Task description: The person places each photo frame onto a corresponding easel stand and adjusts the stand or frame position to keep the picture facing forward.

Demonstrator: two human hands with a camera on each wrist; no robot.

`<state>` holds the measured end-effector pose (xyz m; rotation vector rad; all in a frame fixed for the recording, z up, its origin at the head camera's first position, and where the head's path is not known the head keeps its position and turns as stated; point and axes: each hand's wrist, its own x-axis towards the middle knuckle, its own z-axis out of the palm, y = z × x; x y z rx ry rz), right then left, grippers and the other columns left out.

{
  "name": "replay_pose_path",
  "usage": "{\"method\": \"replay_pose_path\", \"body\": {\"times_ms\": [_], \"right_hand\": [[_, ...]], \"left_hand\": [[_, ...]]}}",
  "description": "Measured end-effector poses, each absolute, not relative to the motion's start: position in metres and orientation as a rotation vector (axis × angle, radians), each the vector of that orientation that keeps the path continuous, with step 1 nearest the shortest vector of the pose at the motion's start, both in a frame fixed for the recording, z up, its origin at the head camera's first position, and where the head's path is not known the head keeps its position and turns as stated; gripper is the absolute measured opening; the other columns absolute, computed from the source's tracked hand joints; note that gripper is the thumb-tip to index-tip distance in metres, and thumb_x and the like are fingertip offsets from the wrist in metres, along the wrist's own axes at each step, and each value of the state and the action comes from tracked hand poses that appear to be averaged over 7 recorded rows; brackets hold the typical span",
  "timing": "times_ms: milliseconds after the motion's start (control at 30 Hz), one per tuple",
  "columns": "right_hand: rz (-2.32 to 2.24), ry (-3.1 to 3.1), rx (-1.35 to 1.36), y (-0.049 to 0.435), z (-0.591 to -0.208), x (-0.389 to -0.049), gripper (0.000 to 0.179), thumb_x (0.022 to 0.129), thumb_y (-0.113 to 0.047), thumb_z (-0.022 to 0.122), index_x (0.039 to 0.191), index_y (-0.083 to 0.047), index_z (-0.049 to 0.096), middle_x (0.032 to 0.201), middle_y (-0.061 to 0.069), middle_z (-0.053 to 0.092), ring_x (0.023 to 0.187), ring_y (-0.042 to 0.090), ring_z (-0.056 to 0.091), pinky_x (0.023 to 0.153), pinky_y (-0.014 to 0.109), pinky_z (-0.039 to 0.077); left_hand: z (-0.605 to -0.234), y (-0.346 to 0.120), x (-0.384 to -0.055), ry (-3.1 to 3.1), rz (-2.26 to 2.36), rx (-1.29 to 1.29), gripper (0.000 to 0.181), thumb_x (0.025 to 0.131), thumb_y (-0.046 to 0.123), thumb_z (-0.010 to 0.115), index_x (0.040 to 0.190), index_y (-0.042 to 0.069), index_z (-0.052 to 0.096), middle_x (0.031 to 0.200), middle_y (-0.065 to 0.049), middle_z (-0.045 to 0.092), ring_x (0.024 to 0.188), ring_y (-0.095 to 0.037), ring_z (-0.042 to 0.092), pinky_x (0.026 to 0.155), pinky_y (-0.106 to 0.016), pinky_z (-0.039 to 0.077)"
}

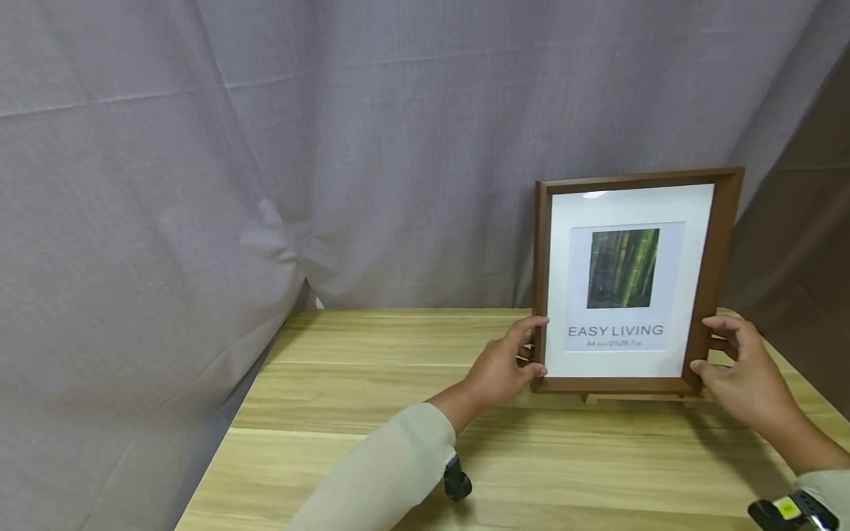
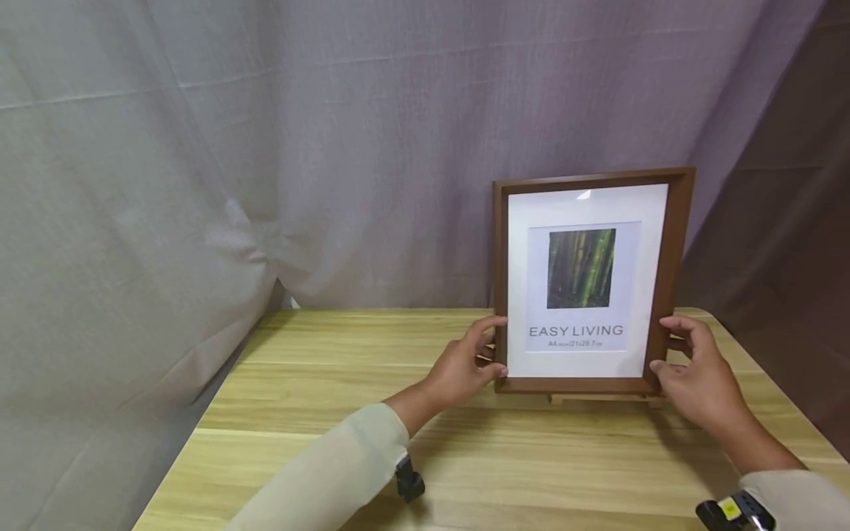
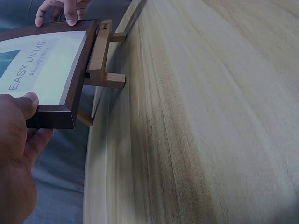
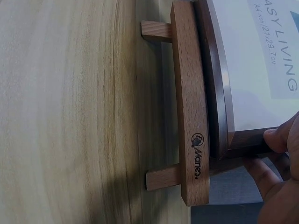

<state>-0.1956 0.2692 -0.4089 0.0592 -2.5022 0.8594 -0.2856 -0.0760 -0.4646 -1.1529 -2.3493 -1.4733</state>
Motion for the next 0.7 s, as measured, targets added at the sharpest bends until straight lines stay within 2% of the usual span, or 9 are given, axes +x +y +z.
{"method": "replay_pose_path", "body": {"times_ms": [133, 300, 433, 500, 700], "right_hand": [[0.866, -2.505, 0.045, 0.2689, -0.4083, -0.1957, 0.06, 0.094, 0.012, 0.059, 0.143, 0.005, 0.027, 0.147, 0.038, 0.028, 0.127, 0.055, 0.036, 0.07, 0.0, 0.041], [0.853, -2.503, 0.051, 0.2692, -0.409, -0.1949, 0.058, 0.095, 0.01, 0.058, 0.144, 0.001, 0.028, 0.157, 0.032, 0.019, 0.13, 0.047, 0.036, 0.072, 0.001, 0.039], [0.855, -2.505, 0.058, 0.2691, -0.4095, -0.1951, 0.059, 0.095, 0.01, 0.058, 0.144, 0.004, 0.026, 0.164, 0.027, 0.01, 0.131, 0.051, 0.034, 0.072, 0.0, 0.039], [0.855, -2.504, 0.054, 0.2687, -0.4094, -0.1955, 0.059, 0.094, 0.011, 0.058, 0.144, 0.005, 0.026, 0.164, 0.027, 0.01, 0.13, 0.052, 0.034, 0.072, 0.0, 0.039], [0.849, -2.492, 0.037, 0.2679, -0.4088, -0.1951, 0.059, 0.095, 0.009, 0.058, 0.145, 0.001, 0.028, 0.161, 0.029, 0.016, 0.131, 0.044, 0.036, 0.073, 0.001, 0.039]], "left_hand": [[-0.465, -0.075, -0.2862, -2.345, -1.47, -1.157, 0.085, 0.092, 0.012, 0.078, 0.156, 0.04, 0.029, 0.137, -0.013, 0.063, 0.105, -0.005, 0.066, 0.072, -0.012, 0.05], [-0.4659, -0.0752, -0.2858, -2.354, -1.446, -1.152, 0.084, 0.094, 0.013, 0.077, 0.156, 0.041, 0.028, 0.137, -0.012, 0.063, 0.107, -0.006, 0.066, 0.069, -0.012, 0.05], [-0.4654, -0.0758, -0.2851, -2.368, -1.442, -1.149, 0.083, 0.095, 0.014, 0.076, 0.156, 0.042, 0.028, 0.137, -0.012, 0.063, 0.108, -0.007, 0.066, 0.066, -0.014, 0.05], [-0.4653, -0.0761, -0.285, -2.373, -1.443, -1.147, 0.083, 0.095, 0.014, 0.076, 0.156, 0.042, 0.027, 0.137, -0.011, 0.064, 0.108, -0.007, 0.066, 0.066, -0.014, 0.05], [-0.4651, -0.0761, -0.2849, -2.371, -1.424, -1.154, 0.084, 0.095, 0.014, 0.076, 0.157, 0.042, 0.026, 0.133, -0.01, 0.066, 0.11, -0.007, 0.065, 0.066, -0.013, 0.049]]}}
